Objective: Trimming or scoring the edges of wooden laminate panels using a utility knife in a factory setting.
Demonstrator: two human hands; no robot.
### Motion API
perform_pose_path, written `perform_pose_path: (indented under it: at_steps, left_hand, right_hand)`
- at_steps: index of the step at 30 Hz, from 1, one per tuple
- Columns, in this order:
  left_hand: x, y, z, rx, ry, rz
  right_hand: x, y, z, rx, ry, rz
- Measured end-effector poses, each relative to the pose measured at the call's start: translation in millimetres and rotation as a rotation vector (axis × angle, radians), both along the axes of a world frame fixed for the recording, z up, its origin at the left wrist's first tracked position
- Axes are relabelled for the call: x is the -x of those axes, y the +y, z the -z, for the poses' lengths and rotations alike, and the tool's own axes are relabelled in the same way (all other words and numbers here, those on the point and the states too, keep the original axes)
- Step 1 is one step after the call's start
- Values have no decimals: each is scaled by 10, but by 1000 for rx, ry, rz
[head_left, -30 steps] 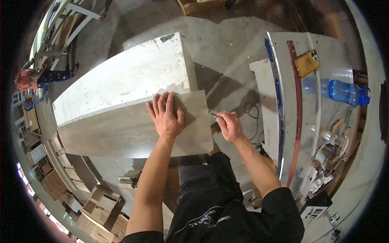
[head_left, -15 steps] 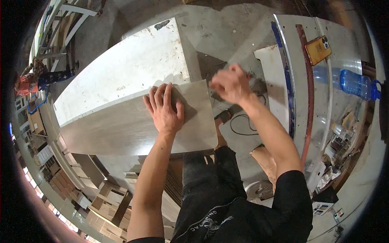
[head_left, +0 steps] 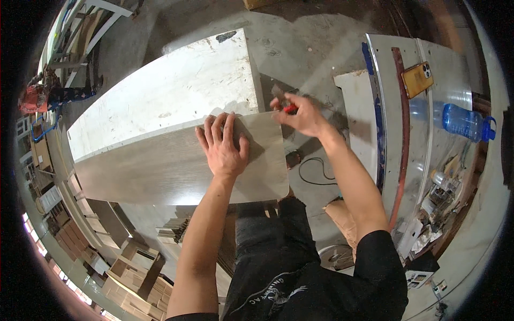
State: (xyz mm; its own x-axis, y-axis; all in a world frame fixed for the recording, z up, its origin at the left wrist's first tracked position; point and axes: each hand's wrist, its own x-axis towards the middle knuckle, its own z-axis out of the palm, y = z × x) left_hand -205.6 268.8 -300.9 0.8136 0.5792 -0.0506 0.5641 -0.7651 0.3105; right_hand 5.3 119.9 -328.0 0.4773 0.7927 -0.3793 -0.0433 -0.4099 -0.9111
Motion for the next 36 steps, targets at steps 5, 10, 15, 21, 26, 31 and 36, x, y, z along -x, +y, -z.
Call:
perform_pose_path:
  at_steps: [5, 10, 15, 21, 26, 31, 36]
  left_hand:
    - [2, 6, -2, -9, 9, 7]
    - [12, 6, -8, -13, 3, 6]
    - [-4, 15, -58, 6, 8, -4]
    - [0, 16, -6, -1, 4, 6]
    - [16, 15, -33, 4, 11, -11]
    - [3, 7, -33, 0, 9, -3]
    - [3, 10, -39, -4, 4, -17]
  right_hand:
    - [172, 109, -32, 53, 73, 174]
    - [177, 149, 369, 62, 258, 539]
    - [211, 119, -52, 21, 122, 116]
    - [248, 160, 215, 54, -21, 352]
    - [437, -25, 95, -63, 167, 422]
    - [453, -26, 234, -70, 233, 453]
    - [511, -4, 258, -105, 483, 826]
